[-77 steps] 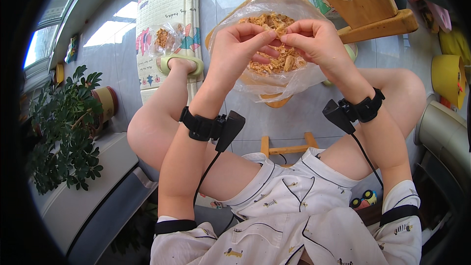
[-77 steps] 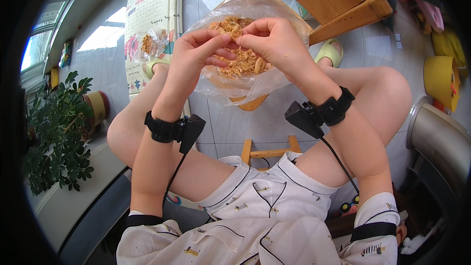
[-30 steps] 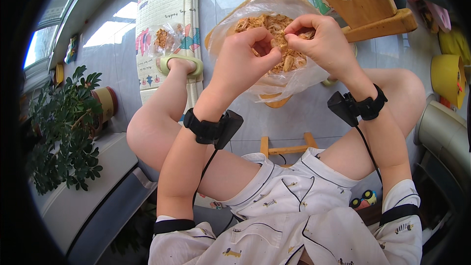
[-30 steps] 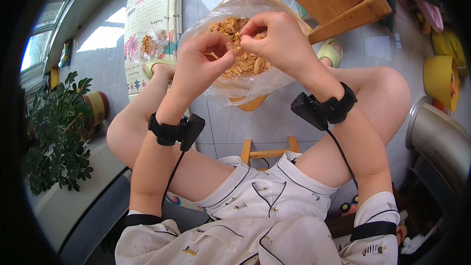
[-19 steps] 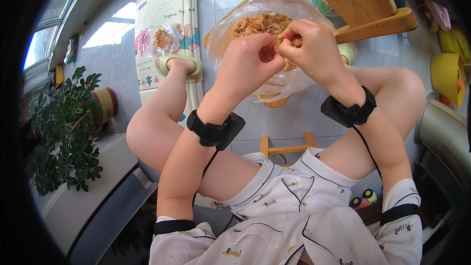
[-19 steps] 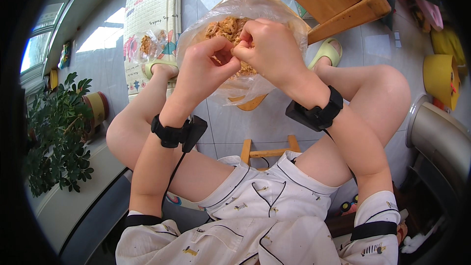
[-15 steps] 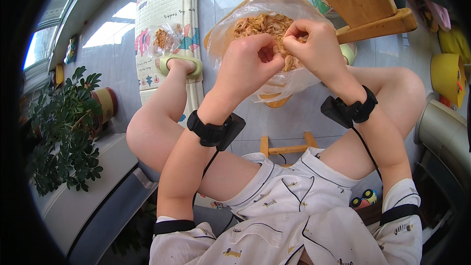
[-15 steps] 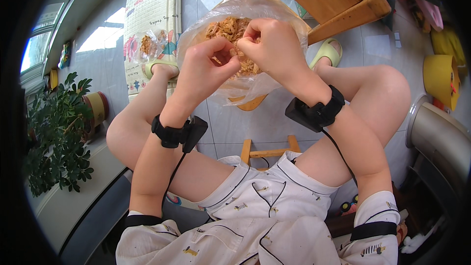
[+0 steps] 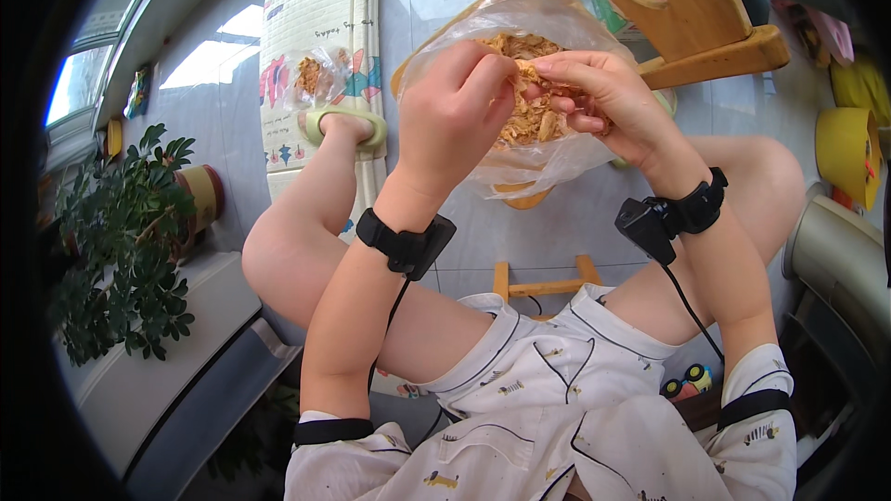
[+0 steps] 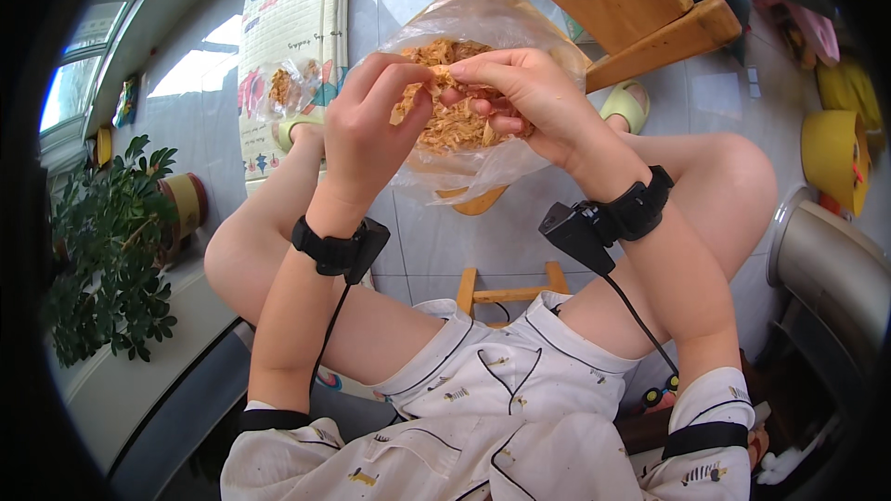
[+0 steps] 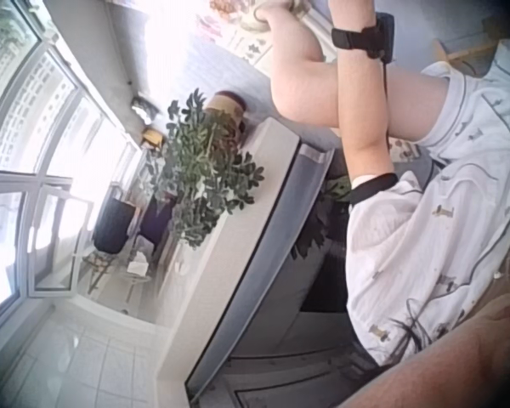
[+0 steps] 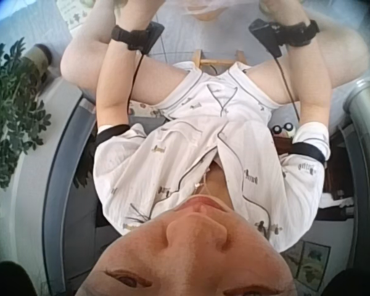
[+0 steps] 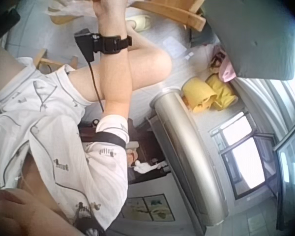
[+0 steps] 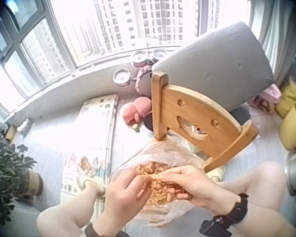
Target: The person sorts through a bag of dried food pieces by hand, picking up individual pieces and moving them within the bag.
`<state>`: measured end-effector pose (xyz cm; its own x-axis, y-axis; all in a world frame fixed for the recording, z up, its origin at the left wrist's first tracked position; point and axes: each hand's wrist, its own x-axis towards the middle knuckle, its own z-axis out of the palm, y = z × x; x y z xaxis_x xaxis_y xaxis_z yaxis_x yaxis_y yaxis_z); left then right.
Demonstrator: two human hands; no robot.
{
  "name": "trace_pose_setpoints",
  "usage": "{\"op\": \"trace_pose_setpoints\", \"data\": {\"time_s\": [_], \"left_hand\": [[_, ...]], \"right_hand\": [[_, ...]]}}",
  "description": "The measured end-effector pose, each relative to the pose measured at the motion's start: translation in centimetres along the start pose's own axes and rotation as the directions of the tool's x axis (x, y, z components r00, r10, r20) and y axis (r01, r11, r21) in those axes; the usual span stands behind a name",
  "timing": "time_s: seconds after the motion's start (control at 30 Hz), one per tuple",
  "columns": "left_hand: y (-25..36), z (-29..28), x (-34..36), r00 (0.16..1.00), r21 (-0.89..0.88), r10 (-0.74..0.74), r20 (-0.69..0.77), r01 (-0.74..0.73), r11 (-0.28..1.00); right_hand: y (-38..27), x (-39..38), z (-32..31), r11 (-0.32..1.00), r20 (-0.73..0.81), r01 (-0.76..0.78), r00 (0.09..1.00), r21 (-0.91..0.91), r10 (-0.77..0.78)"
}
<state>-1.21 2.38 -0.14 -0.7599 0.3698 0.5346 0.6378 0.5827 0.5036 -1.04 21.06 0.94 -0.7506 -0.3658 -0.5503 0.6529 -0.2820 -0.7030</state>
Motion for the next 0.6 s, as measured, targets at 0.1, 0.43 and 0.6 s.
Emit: {"op": "trace_pose_setpoints", "data": {"time_s": [0.1, 0.43, 0.6], "left_hand": [[-0.11, 0.41, -0.28, 0.993, -0.097, -0.113, 0.041, 0.116, 0.988], [0.32, 0.13, 0.02, 0.799, -0.531, -0.547, 0.251, 0.585, 0.612], [0.19, 0.14, 0.04, 0.76, -0.573, -0.583, 0.287, 0.624, 0.531]], "right_hand": [[0.12, -0.1, -0.31, 0.992, -0.057, 0.088, 0.994, -0.093, -0.094], [0.04, -0.42, 0.16, 0.982, -0.077, 0.105, 0.99, -0.158, -0.118], [0.12, -0.36, 0.02, 0.982, -0.065, 0.112, 0.99, -0.155, -0.123]]}}
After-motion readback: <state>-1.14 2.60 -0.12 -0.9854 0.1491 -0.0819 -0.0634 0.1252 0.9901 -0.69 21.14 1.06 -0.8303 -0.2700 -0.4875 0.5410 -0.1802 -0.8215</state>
